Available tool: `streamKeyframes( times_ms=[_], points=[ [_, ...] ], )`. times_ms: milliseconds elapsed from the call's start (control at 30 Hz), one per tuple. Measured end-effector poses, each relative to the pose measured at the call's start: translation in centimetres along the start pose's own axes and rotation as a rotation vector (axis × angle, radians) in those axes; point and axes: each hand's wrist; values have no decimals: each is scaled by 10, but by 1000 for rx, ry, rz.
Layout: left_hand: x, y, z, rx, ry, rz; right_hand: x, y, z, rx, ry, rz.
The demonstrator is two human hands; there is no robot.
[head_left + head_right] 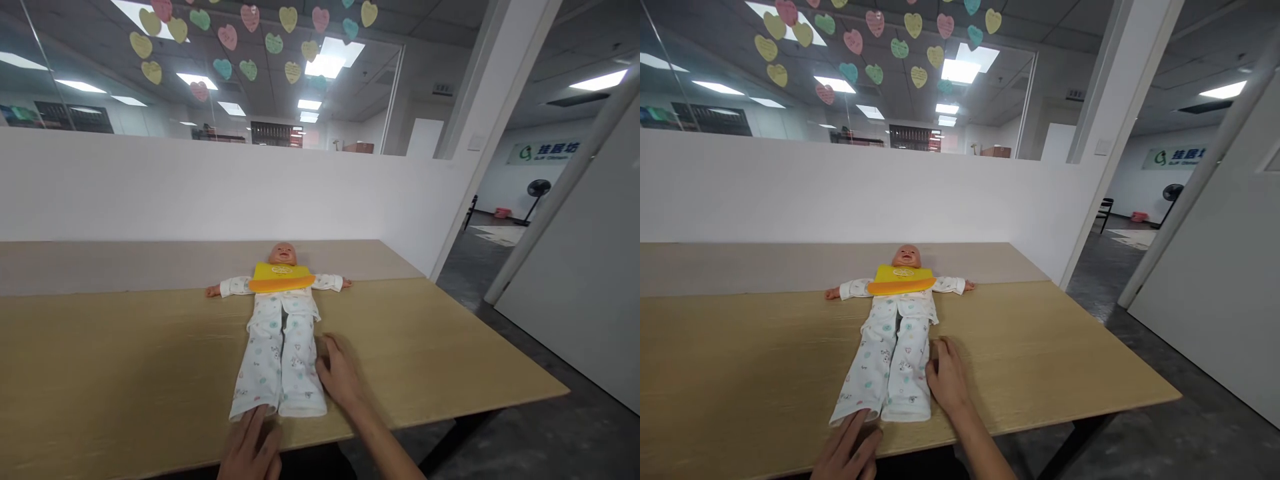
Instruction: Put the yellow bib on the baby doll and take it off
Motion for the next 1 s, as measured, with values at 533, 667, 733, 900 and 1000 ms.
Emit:
streamKeyframes(
  times_ms=[533,667,733,900,1000],
  points=[
    [-16,23,-8,-137,-41,63,-3,2,1,-6,52,46],
    [-17,28,-7,-148,-82,79,-4,4,0,-15,41,45],
    [-16,31,-7,-158,-96,87,-4,5,-1,-14,35,42],
    [-12,40,-7,-187,-48,65,-2,1,0,0,40,57],
    [-10,44,-5,-187,-49,69,7,-2,2,-63,57,61]
  ],
)
Point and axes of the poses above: each hand's wrist, its own x-axis away from the middle knuckle, its own z-axis out of the back of the hand, y = z × x, and after that the axes turned 6 degrees about z, right-handed
